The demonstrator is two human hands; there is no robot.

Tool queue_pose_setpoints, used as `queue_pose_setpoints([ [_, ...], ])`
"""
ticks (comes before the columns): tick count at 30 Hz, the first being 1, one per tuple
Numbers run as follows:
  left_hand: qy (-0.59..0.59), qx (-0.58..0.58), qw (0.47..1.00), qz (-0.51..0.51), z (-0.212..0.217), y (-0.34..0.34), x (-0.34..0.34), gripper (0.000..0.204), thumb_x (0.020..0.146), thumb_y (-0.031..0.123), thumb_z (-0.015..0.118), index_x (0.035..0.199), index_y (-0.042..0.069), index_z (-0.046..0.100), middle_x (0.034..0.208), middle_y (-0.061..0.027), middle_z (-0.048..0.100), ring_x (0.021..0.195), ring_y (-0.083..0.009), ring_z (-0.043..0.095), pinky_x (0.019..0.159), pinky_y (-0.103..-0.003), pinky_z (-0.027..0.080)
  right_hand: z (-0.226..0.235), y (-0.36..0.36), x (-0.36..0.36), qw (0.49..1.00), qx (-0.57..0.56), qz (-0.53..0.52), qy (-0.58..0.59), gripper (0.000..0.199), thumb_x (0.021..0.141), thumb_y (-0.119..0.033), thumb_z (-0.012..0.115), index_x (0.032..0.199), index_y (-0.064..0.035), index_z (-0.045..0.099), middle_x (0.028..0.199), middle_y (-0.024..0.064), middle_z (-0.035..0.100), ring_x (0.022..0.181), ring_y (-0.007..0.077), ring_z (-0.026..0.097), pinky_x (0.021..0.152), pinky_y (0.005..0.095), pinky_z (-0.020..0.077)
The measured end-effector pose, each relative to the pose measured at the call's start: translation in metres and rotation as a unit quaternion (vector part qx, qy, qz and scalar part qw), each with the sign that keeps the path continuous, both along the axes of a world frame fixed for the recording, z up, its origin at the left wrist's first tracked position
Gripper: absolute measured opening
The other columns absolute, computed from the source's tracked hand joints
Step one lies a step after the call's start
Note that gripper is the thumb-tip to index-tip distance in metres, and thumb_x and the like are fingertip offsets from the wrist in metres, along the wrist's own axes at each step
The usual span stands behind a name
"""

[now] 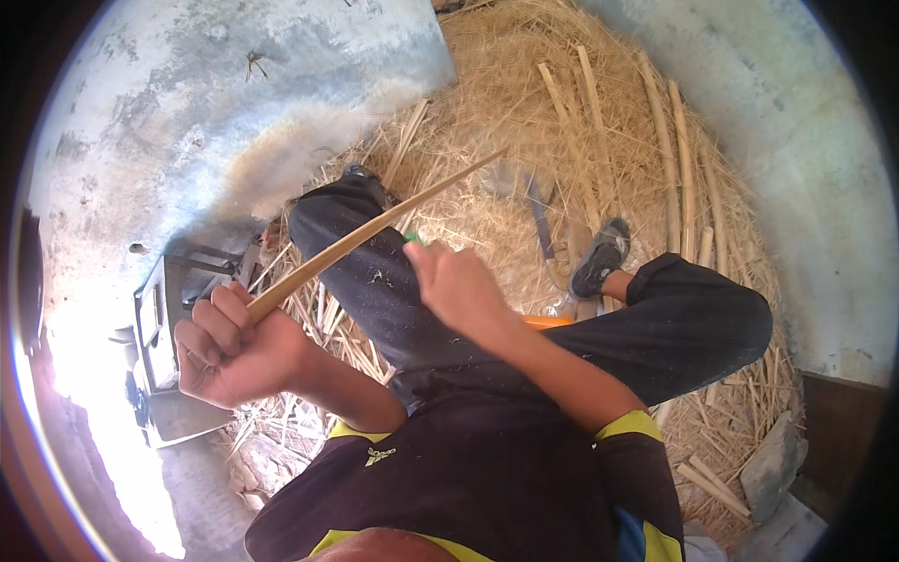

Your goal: The person sits on a straw-covered floor and uses a green utility knife to shave a thin bamboo stick. They hold the stick against their leg and repeatedly scrape the blade along its length to remove the outer layer.

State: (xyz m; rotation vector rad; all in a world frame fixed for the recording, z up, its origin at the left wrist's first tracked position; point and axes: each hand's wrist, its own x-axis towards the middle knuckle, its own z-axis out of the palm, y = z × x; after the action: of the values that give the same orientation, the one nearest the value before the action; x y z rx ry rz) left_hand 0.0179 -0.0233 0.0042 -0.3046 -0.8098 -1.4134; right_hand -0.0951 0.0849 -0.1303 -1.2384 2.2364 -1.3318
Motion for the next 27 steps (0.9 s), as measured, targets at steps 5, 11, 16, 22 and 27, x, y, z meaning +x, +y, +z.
queue_pose_setpoints([
  [5,-0.071,0.003,0.995,0.066,-0.003,0.010,0.003,0.030,0.083,0.021,0.040,0.057,0.017,0.026,0.049,0.0025,0.021,0.044,-0.0095,0.016,0.046,-0.027,0.016,0.051,0.014,0.015,0.993,0.000,0.084,-0.081,0.040,0.099,-0.030,0.041,0.084,0.0026,0.058,0.062,0.0263,0.053,0.062,0.0444,0.056,0.057,0.0486,0.0440],
  [11,-0.038,0.064,0.990,0.121,0.009,0.016,-0.009,0.030,0.080,0.015,0.038,0.055,0.017,0.021,0.048,0.0024,0.013,0.042,-0.0101,0.012,0.042,-0.028,0.012,0.000,0.002,-0.014,0.998,0.049,-0.008,-0.025,0.041,0.099,-0.032,0.042,0.082,0.0026,0.057,0.063,0.0249,0.055,0.063,0.0452,0.056,0.059,0.0486,0.0439],
  [16,-0.048,0.077,0.981,0.174,0.011,0.021,-0.014,0.032,0.082,0.016,0.038,0.055,0.017,0.021,0.048,0.0023,0.013,0.041,-0.0094,0.014,0.042,-0.027,0.013,0.026,0.003,0.009,0.997,0.006,0.041,-0.067,0.040,0.099,-0.031,0.042,0.084,0.0031,0.057,0.067,0.0262,0.056,0.066,0.0464,0.055,0.060,0.0491,0.0441],
  [22,-0.051,0.074,0.979,0.183,0.008,0.006,-0.008,0.032,0.082,0.017,0.038,0.055,0.017,0.021,0.048,0.0022,0.013,0.041,-0.0090,0.015,0.041,-0.025,0.013,0.014,0.005,-0.002,0.997,0.016,0.023,-0.068,0.052,0.099,-0.039,0.040,0.075,0.0033,0.059,0.063,0.0275,0.058,0.063,0.0474,0.057,0.058,0.0512,0.0468],
  [27,-0.047,0.082,0.975,0.199,0.010,0.011,-0.013,0.032,0.082,0.016,0.038,0.055,0.017,0.021,0.048,0.0023,0.014,0.041,-0.0091,0.014,0.042,-0.024,0.012,-0.019,-0.003,-0.022,0.998,0.058,-0.024,-0.029,0.052,0.100,-0.036,0.038,0.073,0.0036,0.059,0.066,0.0283,0.058,0.066,0.0464,0.058,0.061,0.0510,0.0462],
])
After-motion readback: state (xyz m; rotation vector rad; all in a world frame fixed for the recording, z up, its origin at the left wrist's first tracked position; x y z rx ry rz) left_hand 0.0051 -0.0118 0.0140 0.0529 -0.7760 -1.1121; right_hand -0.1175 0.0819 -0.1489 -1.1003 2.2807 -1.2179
